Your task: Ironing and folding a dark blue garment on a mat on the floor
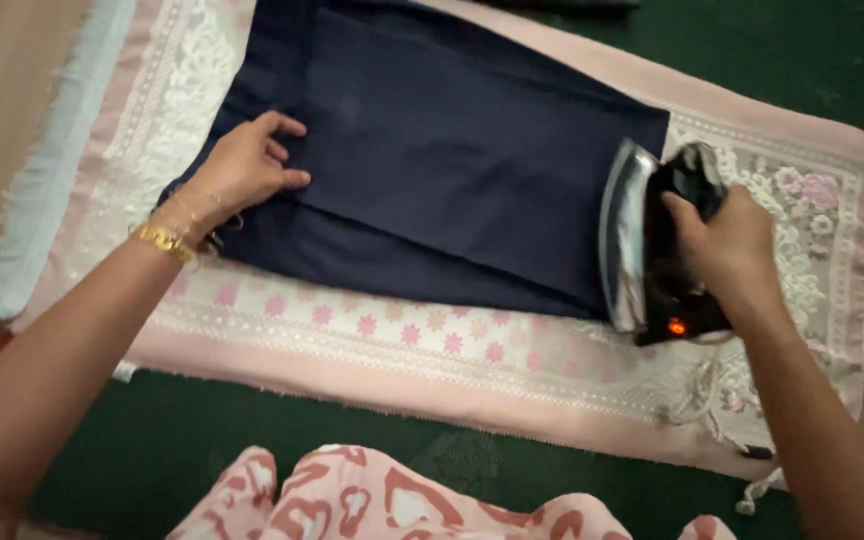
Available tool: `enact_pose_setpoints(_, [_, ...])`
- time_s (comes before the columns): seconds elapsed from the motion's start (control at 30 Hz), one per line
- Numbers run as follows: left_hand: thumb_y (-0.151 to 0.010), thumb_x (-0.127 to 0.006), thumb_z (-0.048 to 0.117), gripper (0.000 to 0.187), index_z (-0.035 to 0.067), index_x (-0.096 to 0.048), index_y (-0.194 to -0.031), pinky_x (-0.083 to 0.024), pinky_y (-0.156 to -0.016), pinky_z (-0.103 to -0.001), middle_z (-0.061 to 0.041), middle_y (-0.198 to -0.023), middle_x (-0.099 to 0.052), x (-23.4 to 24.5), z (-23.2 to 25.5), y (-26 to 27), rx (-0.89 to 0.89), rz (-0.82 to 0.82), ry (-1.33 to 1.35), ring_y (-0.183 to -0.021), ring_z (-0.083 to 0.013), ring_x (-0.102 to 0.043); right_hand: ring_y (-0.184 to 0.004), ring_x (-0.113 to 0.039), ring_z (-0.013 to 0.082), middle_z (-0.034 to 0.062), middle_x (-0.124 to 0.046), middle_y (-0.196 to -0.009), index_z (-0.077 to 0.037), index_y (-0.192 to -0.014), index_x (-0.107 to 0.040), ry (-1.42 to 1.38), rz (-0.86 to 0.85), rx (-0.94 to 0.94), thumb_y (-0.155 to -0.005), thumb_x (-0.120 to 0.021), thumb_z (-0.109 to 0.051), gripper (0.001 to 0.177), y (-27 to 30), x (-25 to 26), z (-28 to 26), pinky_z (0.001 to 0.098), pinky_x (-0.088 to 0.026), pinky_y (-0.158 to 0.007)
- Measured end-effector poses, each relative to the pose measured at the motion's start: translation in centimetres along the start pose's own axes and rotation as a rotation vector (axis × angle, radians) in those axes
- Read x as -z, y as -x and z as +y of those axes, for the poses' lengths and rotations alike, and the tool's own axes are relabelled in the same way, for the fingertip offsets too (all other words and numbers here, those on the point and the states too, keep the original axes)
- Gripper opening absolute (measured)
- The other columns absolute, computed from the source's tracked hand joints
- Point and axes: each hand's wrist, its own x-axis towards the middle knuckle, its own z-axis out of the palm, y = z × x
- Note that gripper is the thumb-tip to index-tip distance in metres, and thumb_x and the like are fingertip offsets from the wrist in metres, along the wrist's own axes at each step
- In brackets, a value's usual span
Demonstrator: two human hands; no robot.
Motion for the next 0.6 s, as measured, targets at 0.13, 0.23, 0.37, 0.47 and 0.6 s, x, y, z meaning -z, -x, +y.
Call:
enact_pose_setpoints(0.13, [-0.071,-0.091,0.022,0.063,0.014,-0.065,-0.129,-0.055,-0.081,-0.035,-0.01,-0.097,-0.068,-0.1,0.4,0.0,0.014,0.016,-0.028,-0.087,-0.023,-0.067,-0.09,-0.069,0.0523,0.0357,-0.068,-0.094,0.011,-0.107,-0.062,-0.098,-0.014,0.117,-0.097,-0.077,-0.04,0.054,0.4,-0.8,-7.8,0.0535,-0.054,-0.076])
enact_pose_setpoints(0.23, [-0.07,-0.09,0.022,0.062,0.014,-0.066,-0.127,-0.056,-0.082,-0.036,-0.011,-0.097,-0.069,-0.8,0.2,0.1,0.003,0.064,-0.042,-0.088,-0.0245,-0.068,-0.09,-0.065,0.0552,0.0369,-0.068,-0.092,0.01,-0.107,-0.059,-0.125,-0.036,0.202,-0.1,-0.075,-0.037,0.051,0.3,-2.2,-11.2,0.0557,-0.053,-0.074])
enact_pose_setpoints(0.37, [-0.073,-0.088,0.02,0.054,0.01,-0.067,-0.122,-0.055,-0.084,-0.041,-0.015,-0.096,-0.068,0.5,-0.5,1.9,-0.082,0.138,-0.118,-0.091,-0.031,-0.066,-0.085,-0.067,0.0527,0.0362,-0.068,-0.089,0.01,-0.105,-0.058,-0.002,-0.166,0.204,-0.098,-0.073,-0.039,0.052,-1.0,-3.1,-9.9,0.0554,-0.053,-0.071])
enact_pose_setpoints(0.47, [-0.076,-0.085,0.017,0.048,0.007,-0.067,-0.118,-0.055,-0.085,-0.044,-0.018,-0.098,-0.066,3.0,-1.1,3.7,-0.152,0.248,-0.19,-0.093,-0.0354,-0.065,-0.075,-0.071,0.0444,0.0302,-0.071,-0.083,0.009,-0.1,-0.063,0.063,-0.315,0.111,-0.095,-0.074,-0.04,0.051,-1.9,0.1,-12.1,0.0522,-0.054,-0.065])
enact_pose_setpoints(0.6, [-0.078,-0.084,0.018,0.041,0.004,-0.068,-0.113,-0.053,-0.086,-0.046,-0.02,-0.102,-0.065,6.5,-2.0,5.1,-0.175,0.42,-0.259,-0.098,-0.0394,-0.064,-0.063,-0.071,0.0315,0.0202,-0.074,-0.075,0.002,-0.101,-0.072,0.097,-0.498,0.052,-0.086,-0.076,-0.04,0.045,-2.5,4.3,-20.0,0.0477,-0.054,-0.059])
